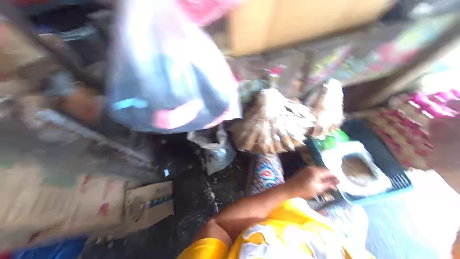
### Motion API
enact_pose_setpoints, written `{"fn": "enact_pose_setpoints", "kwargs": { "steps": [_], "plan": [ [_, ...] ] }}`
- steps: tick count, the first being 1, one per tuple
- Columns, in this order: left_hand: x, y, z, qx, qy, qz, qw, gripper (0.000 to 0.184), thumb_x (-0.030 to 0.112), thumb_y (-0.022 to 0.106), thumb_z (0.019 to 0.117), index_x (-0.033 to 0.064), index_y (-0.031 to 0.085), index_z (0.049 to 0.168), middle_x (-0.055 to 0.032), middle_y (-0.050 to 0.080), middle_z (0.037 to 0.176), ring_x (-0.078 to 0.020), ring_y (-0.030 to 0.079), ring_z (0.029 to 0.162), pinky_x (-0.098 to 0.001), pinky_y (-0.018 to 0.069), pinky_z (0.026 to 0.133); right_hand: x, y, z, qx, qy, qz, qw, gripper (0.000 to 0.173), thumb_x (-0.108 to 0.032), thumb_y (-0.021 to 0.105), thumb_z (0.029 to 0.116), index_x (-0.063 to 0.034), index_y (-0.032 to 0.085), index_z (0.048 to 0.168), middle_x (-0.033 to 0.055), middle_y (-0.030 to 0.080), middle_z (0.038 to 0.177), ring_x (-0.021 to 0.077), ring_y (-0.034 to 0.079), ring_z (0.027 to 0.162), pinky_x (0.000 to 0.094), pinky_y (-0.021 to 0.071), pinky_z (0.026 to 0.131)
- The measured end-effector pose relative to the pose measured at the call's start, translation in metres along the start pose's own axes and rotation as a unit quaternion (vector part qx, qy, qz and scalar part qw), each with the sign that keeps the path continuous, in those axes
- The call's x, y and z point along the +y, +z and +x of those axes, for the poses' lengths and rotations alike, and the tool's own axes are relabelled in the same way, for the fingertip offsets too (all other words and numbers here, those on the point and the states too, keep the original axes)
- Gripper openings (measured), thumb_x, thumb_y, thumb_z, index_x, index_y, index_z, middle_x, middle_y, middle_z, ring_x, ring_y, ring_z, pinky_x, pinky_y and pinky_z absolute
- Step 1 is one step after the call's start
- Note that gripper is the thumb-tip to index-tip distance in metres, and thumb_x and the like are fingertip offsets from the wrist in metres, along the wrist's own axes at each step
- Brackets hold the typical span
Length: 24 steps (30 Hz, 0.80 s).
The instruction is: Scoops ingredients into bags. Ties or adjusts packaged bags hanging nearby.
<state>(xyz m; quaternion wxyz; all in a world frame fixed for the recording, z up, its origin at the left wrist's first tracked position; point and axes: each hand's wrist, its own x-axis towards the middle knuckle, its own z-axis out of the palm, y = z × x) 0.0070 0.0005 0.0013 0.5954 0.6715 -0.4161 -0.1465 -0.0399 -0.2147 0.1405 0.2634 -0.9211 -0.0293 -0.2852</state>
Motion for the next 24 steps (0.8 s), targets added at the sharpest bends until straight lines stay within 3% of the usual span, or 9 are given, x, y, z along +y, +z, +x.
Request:
{"fn": "enact_pose_setpoints", "kwargs": {
  "steps": [3,6,7,10,13,16,21,24],
  "plan": [
    [-0.021,-0.003,0.007,-0.014,-0.086,-0.051,0.995,0.019,0.003,0.06,0.0989,-0.0101,0.069,0.109,-0.0153,0.072,0.103,-0.0133,0.07,0.095,-0.0308,0.0576,0.091,0.053,-0.018,-0.033,-0.038,0.158,-0.06,0.985,0.037,-0.022,0.051,0.1078,0.0008,0.054,0.136,0.0292,0.064,0.117,0.0432,0.067,0.099,0.0632,0.0531,0.087],
    [-0.051,0.007,0.01,0.011,-0.123,-0.045,0.991,0.018,0.008,0.062,0.0997,-0.0055,0.071,0.108,-0.0116,0.072,0.104,-0.0103,0.069,0.097,-0.0296,0.0566,0.093,0.134,-0.023,-0.093,-0.128,0.226,-0.121,0.958,0.024,-0.017,0.055,0.1052,-0.0027,0.065,0.122,0.0253,0.069,0.106,0.0479,0.068,0.091,0.0733,0.0514,0.077],
    [-0.056,0.011,0.011,0.018,-0.137,-0.036,0.99,0.018,0.009,0.063,0.0994,-0.0043,0.072,0.107,-0.0107,0.071,0.104,-0.01,0.068,0.097,-0.0294,0.0564,0.092,0.151,-0.02,-0.11,-0.167,0.263,-0.13,0.941,0.022,-0.015,0.058,0.1036,-0.0027,0.068,0.119,0.0256,0.069,0.107,0.0499,0.068,0.094,0.0757,0.05,0.078],
    [-0.064,0.019,0.017,0.024,-0.164,0.011,0.986,0.018,0.012,0.064,0.0995,-0.0006,0.073,0.108,-0.0091,0.071,0.105,-0.0107,0.068,0.099,-0.0303,0.0557,0.092,0.174,-0.001,-0.142,-0.257,0.352,-0.138,0.89,0.02,-0.013,0.061,0.1017,-0.0035,0.073,0.115,0.026,0.069,0.114,0.0517,0.065,0.105,0.0758,0.0482,0.083],
    [-0.065,0.023,0.027,0.04,-0.152,0.07,0.985,0.018,0.009,0.063,0.0995,-0.0007,0.074,0.111,-0.0108,0.072,0.106,-0.0126,0.068,0.1,-0.0318,0.0556,0.094,0.202,0.033,-0.162,-0.249,0.346,-0.103,0.899,0.02,-0.008,0.062,0.0989,-0.0023,0.074,0.114,0.0262,0.068,0.12,0.052,0.06,0.116,0.0747,0.0475,0.089],
    [-0.065,0.026,0.04,0.047,-0.143,0.126,0.98,0.019,0.008,0.063,0.0991,-0.0007,0.074,0.111,-0.0121,0.072,0.107,-0.0149,0.068,0.103,-0.0342,0.0546,0.096,0.224,0.061,-0.166,-0.234,0.315,-0.104,0.914,0.025,-0.004,0.068,0.0939,-0.0021,0.073,0.118,0.0285,0.067,0.12,0.0532,0.058,0.119,0.0739,0.0442,0.094],
    [-0.069,0.033,0.052,0.049,-0.143,0.191,0.97,0.018,0.009,0.064,0.0993,0.0015,0.075,0.11,-0.0121,0.071,0.114,-0.0171,0.067,0.109,-0.0352,0.0534,0.1,0.238,0.079,-0.15,-0.32,0.341,-0.147,0.871,0.023,0.0,0.072,0.0863,0.0019,0.074,0.109,0.0294,0.065,0.119,0.0507,0.056,0.12,0.0706,0.04,0.097],
    [-0.071,0.041,0.056,0.047,-0.135,0.206,0.968,0.018,0.01,0.063,0.0993,0.0015,0.076,0.109,-0.0124,0.072,0.113,-0.0188,0.067,0.11,-0.0363,0.0527,0.101,0.238,0.078,-0.147,-0.346,0.346,-0.155,0.858,0.027,0.0,0.072,0.0858,0.0022,0.073,0.113,0.0277,0.065,0.121,0.0487,0.055,0.122,0.0684,0.04,0.099]
  ]
}}
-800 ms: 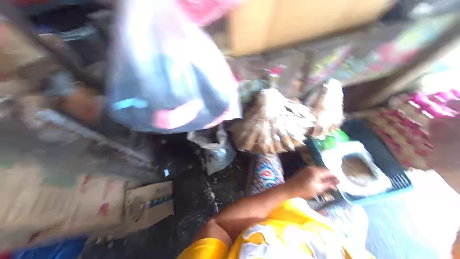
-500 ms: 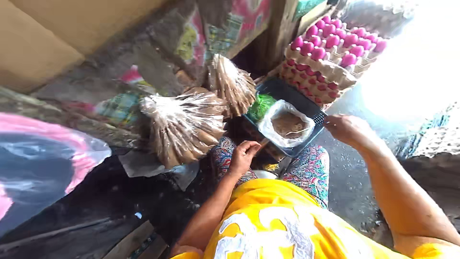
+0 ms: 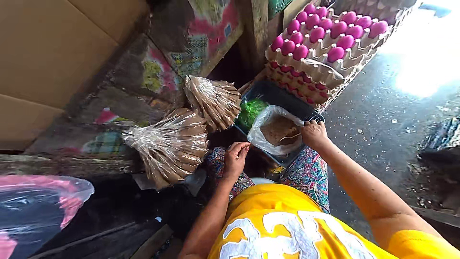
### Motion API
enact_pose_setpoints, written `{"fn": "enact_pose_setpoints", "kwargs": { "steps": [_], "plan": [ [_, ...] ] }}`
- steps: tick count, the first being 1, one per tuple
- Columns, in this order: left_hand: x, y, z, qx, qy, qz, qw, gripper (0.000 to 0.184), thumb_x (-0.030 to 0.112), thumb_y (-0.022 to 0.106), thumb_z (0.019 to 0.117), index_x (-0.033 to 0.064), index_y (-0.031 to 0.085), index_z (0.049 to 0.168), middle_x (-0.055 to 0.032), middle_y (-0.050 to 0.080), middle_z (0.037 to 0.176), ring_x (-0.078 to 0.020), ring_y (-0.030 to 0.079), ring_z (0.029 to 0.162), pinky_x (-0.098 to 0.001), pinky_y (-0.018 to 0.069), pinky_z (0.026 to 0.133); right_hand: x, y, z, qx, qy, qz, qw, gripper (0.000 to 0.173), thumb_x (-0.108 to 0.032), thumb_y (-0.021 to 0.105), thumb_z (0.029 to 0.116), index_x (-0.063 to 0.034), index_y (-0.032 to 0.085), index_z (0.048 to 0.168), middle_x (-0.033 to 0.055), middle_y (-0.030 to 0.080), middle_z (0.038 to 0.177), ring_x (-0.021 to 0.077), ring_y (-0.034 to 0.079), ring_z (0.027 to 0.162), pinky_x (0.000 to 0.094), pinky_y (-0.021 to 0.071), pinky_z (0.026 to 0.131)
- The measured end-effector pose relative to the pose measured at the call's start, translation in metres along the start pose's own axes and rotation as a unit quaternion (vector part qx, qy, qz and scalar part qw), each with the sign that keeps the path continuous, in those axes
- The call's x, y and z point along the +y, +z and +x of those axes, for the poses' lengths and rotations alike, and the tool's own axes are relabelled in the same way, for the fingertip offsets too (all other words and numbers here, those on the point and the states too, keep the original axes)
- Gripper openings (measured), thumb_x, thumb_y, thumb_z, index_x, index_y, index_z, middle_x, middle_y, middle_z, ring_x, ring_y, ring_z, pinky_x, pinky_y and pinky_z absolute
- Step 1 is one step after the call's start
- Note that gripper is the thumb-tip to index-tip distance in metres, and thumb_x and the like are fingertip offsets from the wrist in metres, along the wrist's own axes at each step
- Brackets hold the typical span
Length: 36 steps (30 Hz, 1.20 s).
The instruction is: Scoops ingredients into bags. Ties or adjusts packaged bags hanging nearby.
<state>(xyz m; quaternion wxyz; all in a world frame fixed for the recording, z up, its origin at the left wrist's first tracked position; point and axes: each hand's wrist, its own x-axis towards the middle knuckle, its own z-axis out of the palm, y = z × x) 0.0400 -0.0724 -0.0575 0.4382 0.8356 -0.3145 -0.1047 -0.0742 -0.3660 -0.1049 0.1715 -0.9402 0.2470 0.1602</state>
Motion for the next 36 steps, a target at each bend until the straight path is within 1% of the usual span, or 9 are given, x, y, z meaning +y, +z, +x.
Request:
{"fn": "enact_pose_setpoints", "kwargs": {
  "steps": [4,8,14,17,20,24,26,29,36],
  "plan": [
    [0.0,0.006,0.003,0.015,0.03,0.007,0.999,0.019,0.01,0.062,0.0989,0.0008,0.076,0.108,-0.0129,0.073,0.111,-0.0208,0.067,0.111,-0.0364,0.0516,0.102,-0.002,-0.009,-0.001,-0.035,0.0,-0.004,0.999,0.032,-0.002,0.066,0.0917,0.0,0.068,0.124,0.0251,0.066,0.124,0.0454,0.055,0.126,0.0653,0.0371,0.104],
    [-0.003,0.007,0.005,0.03,0.039,0.011,0.999,0.017,0.011,0.065,0.0974,0.0007,0.077,0.105,-0.0143,0.074,0.11,-0.0242,0.067,0.114,-0.0388,0.05,0.105,0.003,-0.01,0.002,-0.047,-0.015,-0.001,0.999,0.032,0.0,0.066,0.0914,-0.0029,0.07,0.123,0.0236,0.065,0.126,0.0445,0.054,0.128,0.0662,0.0357,0.104],
    [-0.015,0.015,0.014,0.056,0.117,0.088,0.988,0.014,0.018,0.069,0.096,0.0076,0.079,0.097,-0.0071,0.077,0.102,-0.0233,0.069,0.113,-0.0488,0.0437,0.112,0.016,-0.015,0.004,-0.081,-0.059,0.078,0.992,0.023,-0.009,0.061,0.1006,-0.0042,0.073,0.12,0.0237,0.067,0.124,0.0452,0.06,0.122,0.0658,0.0418,0.104],
    [-0.022,0.023,0.019,0.073,0.154,0.124,0.977,0.013,0.019,0.07,0.0953,0.0104,0.08,0.096,-0.0058,0.077,0.1,-0.0234,0.071,0.109,-0.0545,0.0414,0.112,0.018,-0.009,0.001,-0.018,-0.114,0.163,0.98,0.023,-0.008,0.059,0.1027,-0.0037,0.074,0.12,0.0228,0.071,0.118,0.0444,0.066,0.113,0.0657,0.048,0.099],
    [-0.025,0.025,0.021,0.076,0.167,0.137,0.973,0.012,0.018,0.071,0.0948,0.0104,0.08,0.096,-0.0062,0.077,0.1,-0.025,0.07,0.109,-0.0575,0.0385,0.113,0.006,0.003,-0.001,0.071,-0.127,0.244,0.959,0.018,-0.004,0.059,0.1014,0.0007,0.073,0.113,0.0217,0.073,0.107,0.0412,0.071,0.101,0.0633,0.0526,0.092],
    [-0.029,0.024,0.02,0.07,0.169,0.134,0.974,0.013,0.02,0.07,0.0963,0.0118,0.08,0.099,-0.0055,0.077,0.102,-0.0245,0.069,0.112,-0.0562,0.0384,0.113,-0.017,0.024,0.001,0.108,-0.067,0.365,0.922,0.025,-0.008,0.062,0.102,0.0031,0.062,0.125,0.0223,0.071,0.111,0.0353,0.073,0.096,0.0564,0.0581,0.089],
    [-0.031,0.023,0.02,0.068,0.17,0.135,0.974,0.013,0.019,0.07,0.0963,0.0119,0.08,0.099,-0.0057,0.077,0.102,-0.0249,0.069,0.112,-0.0559,0.0388,0.113,-0.023,0.036,0.005,0.134,-0.061,0.41,0.9,0.029,-0.011,0.063,0.102,0.004,0.059,0.127,0.022,0.07,0.113,0.0325,0.073,0.094,0.0526,0.0587,0.088],
    [-0.033,0.021,0.02,0.066,0.176,0.136,0.973,0.013,0.019,0.069,0.0968,0.0118,0.08,0.1,-0.0059,0.076,0.103,-0.0254,0.069,0.112,-0.0561,0.0383,0.113,-0.026,0.042,0.007,0.17,-0.065,0.426,0.886,0.027,-0.011,0.062,0.1028,0.0054,0.059,0.124,0.0219,0.07,0.108,0.031,0.073,0.09,0.0505,0.0595,0.086],
    [-0.031,0.025,0.034,0.045,0.219,0.161,0.961,0.013,0.018,0.069,0.0969,0.0128,0.081,0.098,-0.006,0.076,0.101,-0.0274,0.068,0.112,-0.0593,0.036,0.114,-0.006,0.003,0.009,0.192,0.015,0.345,0.919,0.028,-0.011,0.05,0.1069,0.0038,0.057,0.129,0.0268,0.069,0.109,0.0418,0.071,0.097,0.0602,0.0551,0.089]
  ]
}}
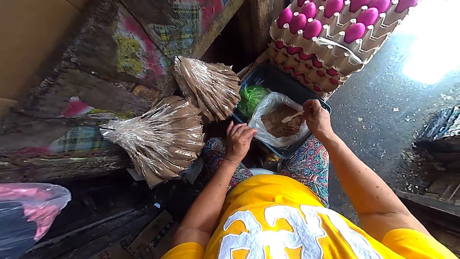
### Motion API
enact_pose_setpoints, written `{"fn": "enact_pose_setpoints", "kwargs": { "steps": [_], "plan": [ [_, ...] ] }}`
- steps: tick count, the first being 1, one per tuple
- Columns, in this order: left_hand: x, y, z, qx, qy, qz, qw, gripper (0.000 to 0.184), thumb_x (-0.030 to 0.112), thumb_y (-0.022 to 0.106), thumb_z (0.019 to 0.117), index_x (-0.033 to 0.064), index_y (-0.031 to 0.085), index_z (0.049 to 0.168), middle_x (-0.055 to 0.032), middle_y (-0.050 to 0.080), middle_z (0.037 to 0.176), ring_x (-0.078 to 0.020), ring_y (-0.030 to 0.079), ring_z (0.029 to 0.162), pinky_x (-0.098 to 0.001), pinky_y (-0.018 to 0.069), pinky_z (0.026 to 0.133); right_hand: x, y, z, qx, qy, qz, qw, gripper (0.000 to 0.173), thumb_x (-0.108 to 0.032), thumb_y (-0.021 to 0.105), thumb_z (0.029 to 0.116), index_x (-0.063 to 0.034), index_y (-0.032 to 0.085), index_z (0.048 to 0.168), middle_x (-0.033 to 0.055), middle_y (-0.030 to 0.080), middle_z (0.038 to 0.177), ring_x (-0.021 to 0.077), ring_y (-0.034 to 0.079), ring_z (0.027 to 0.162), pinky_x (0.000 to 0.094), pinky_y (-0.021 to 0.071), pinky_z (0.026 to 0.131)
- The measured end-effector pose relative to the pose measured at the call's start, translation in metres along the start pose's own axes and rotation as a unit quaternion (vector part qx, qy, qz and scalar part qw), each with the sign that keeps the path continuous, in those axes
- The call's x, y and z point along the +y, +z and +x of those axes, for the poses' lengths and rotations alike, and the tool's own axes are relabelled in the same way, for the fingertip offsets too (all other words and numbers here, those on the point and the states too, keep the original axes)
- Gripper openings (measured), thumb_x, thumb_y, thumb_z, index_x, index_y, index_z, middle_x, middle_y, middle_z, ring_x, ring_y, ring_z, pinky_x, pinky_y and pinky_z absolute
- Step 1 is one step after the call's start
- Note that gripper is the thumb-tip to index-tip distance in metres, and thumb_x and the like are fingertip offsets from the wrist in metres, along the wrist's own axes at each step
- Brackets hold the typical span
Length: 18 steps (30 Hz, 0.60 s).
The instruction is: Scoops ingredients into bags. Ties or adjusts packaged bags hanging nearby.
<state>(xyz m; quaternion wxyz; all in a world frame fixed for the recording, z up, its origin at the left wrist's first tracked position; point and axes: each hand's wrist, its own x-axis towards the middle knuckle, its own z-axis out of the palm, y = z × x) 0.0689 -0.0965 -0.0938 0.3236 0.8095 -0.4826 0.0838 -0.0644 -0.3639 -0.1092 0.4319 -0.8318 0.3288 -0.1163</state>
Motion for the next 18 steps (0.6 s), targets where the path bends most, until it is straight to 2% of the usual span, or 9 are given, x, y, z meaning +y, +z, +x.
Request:
{"fn": "enact_pose_setpoints", "kwargs": {
  "steps": [3,6,11,14,18],
  "plan": [
    [-0.001,0.005,0.005,-0.031,0.009,0.007,0.999,0.013,0.017,0.069,0.096,0.0126,0.081,0.099,-0.0068,0.076,0.1,-0.0289,0.068,0.112,-0.0618,0.0348,0.114,-0.003,0.001,0.007,0.006,0.03,-0.025,0.999,0.029,-0.011,0.049,0.1072,0.004,0.055,0.131,0.0287,0.069,0.11,0.0454,0.07,0.1,0.0622,0.0532,0.09],
    [0.0,0.008,0.007,-0.045,0.007,0.001,0.999,0.013,0.016,0.069,0.096,0.012,0.081,0.099,-0.0072,0.076,0.1,-0.0297,0.068,0.112,-0.0631,0.0354,0.113,-0.005,0.017,0.009,-0.03,0.044,-0.032,0.998,0.032,-0.011,0.05,0.1064,0.0034,0.054,0.134,0.0296,0.069,0.111,0.0482,0.069,0.102,0.0655,0.0527,0.089],
    [0.0,0.007,0.004,-0.036,0.004,-0.006,0.999,0.014,0.017,0.068,0.0968,0.0125,0.081,0.1,-0.0067,0.076,0.1,-0.0294,0.069,0.112,-0.063,0.0347,0.113,0.002,0.041,0.01,-0.08,0.078,-0.005,0.994,0.033,-0.012,0.05,0.1061,0.0025,0.054,0.135,0.0288,0.067,0.116,0.0446,0.07,0.1,0.0624,0.0546,0.09],
    [-0.001,0.005,0.002,-0.031,0.005,-0.008,0.999,0.014,0.017,0.068,0.0966,0.0121,0.081,0.099,-0.0072,0.076,0.1,-0.0296,0.068,0.111,-0.0626,0.0345,0.113,0.003,0.032,0.009,-0.075,0.094,0.029,0.992,0.033,-0.011,0.051,0.106,0.0023,0.052,0.136,0.0282,0.067,0.116,0.0422,0.071,0.098,0.0599,0.0559,0.089],
    [-0.001,0.007,0.003,-0.033,0.004,-0.007,0.999,0.014,0.017,0.068,0.0966,0.0124,0.081,0.099,-0.007,0.076,0.1,-0.029,0.068,0.111,-0.0622,0.034,0.114,0.0,0.013,0.007,-0.054,0.113,0.078,0.989,0.031,-0.013,0.048,0.1083,0.0026,0.051,0.135,0.0253,0.068,0.11,0.0344,0.073,0.086,0.0527,0.0594,0.083]
  ]
}}
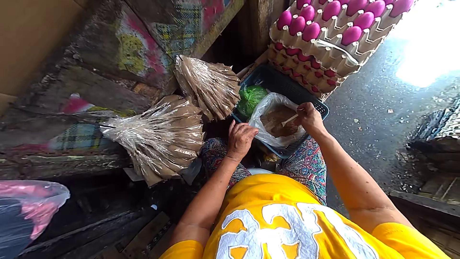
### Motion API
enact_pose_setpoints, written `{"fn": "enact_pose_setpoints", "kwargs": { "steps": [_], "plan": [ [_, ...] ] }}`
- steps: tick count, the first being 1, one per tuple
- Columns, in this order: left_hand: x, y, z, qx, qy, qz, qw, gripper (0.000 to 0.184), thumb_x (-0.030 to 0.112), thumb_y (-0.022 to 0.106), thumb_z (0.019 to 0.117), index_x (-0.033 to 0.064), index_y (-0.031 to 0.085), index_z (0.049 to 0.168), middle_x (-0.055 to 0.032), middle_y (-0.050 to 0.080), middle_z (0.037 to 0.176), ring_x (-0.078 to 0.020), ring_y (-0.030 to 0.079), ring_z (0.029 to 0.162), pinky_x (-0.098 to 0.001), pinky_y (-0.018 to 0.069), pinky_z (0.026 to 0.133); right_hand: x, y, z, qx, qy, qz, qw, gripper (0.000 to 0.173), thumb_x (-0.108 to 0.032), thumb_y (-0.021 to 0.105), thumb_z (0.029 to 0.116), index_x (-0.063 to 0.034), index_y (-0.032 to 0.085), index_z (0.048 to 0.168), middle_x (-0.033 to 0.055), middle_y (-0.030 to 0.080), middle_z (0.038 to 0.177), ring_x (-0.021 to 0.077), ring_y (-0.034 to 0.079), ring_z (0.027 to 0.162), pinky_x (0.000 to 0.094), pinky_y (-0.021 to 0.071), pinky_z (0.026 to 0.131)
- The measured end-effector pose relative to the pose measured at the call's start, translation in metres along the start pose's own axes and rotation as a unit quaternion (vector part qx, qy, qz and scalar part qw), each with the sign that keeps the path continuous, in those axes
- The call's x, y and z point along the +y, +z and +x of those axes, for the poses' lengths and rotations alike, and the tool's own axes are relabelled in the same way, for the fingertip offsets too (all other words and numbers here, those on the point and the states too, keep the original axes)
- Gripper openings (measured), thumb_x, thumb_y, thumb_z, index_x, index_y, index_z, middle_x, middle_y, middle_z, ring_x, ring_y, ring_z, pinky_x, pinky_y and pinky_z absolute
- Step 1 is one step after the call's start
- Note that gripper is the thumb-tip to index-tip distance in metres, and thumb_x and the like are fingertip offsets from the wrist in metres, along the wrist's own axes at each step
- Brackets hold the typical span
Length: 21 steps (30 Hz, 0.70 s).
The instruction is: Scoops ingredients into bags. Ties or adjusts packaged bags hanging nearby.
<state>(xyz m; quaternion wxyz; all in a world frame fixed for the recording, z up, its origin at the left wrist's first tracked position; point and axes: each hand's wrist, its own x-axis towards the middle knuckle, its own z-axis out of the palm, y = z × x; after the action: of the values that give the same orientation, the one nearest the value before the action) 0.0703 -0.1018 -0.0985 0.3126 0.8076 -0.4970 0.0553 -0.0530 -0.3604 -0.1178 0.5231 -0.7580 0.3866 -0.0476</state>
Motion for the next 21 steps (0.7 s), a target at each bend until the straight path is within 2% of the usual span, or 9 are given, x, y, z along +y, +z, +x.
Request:
{"fn": "enact_pose_setpoints", "kwargs": {
  "steps": [5,10,14,21],
  "plan": [
    [0.001,0.003,0.004,-0.005,0.0,0.001,1.0,0.013,0.017,0.069,0.0962,0.0113,0.081,0.099,-0.0081,0.076,0.1,-0.0304,0.068,0.111,-0.0627,0.0336,0.114,-0.008,-0.028,-0.01,0.019,-0.056,0.091,0.994,0.027,-0.013,0.048,0.1084,0.0055,0.051,0.128,0.0198,0.065,0.104,0.0216,0.07,0.075,0.0414,0.0616,0.074],
    [0.002,0.008,0.007,-0.001,0.004,-0.007,1.0,0.014,0.017,0.068,0.0969,0.0119,0.081,0.098,-0.0076,0.076,0.099,-0.0297,0.069,0.11,-0.0622,0.0341,0.113,-0.024,-0.047,-0.019,0.018,-0.083,0.196,0.977,0.019,-0.012,0.049,0.1072,-0.0004,0.05,0.122,0.0061,0.063,0.09,0.0106,0.068,0.068,0.0309,0.0621,0.069],
    [0.003,0.009,0.007,0.004,-0.004,-0.025,1.0,0.014,0.017,0.068,0.097,0.0114,0.081,0.098,-0.0074,0.076,0.1,-0.0294,0.068,0.111,-0.0614,0.0344,0.114,-0.034,-0.049,-0.023,0.005,-0.086,0.253,0.964,0.01,-0.01,0.051,0.1066,-0.0057,0.051,0.116,0.0018,0.064,0.084,0.0096,0.069,0.065,0.0295,0.0633,0.067],
    [0.002,0.011,0.008,0.011,-0.003,-0.035,0.999,0.014,0.018,0.069,0.0966,0.0111,0.081,0.099,-0.0074,0.077,0.1,-0.0298,0.069,0.111,-0.0617,0.035,0.113,-0.033,-0.047,-0.022,-0.008,-0.09,0.271,0.958,0.01,-0.009,0.05,0.1067,-0.0058,0.049,0.116,0.001,0.063,0.085,0.0092,0.069,0.065,0.029,0.0632,0.067]
  ]
}}
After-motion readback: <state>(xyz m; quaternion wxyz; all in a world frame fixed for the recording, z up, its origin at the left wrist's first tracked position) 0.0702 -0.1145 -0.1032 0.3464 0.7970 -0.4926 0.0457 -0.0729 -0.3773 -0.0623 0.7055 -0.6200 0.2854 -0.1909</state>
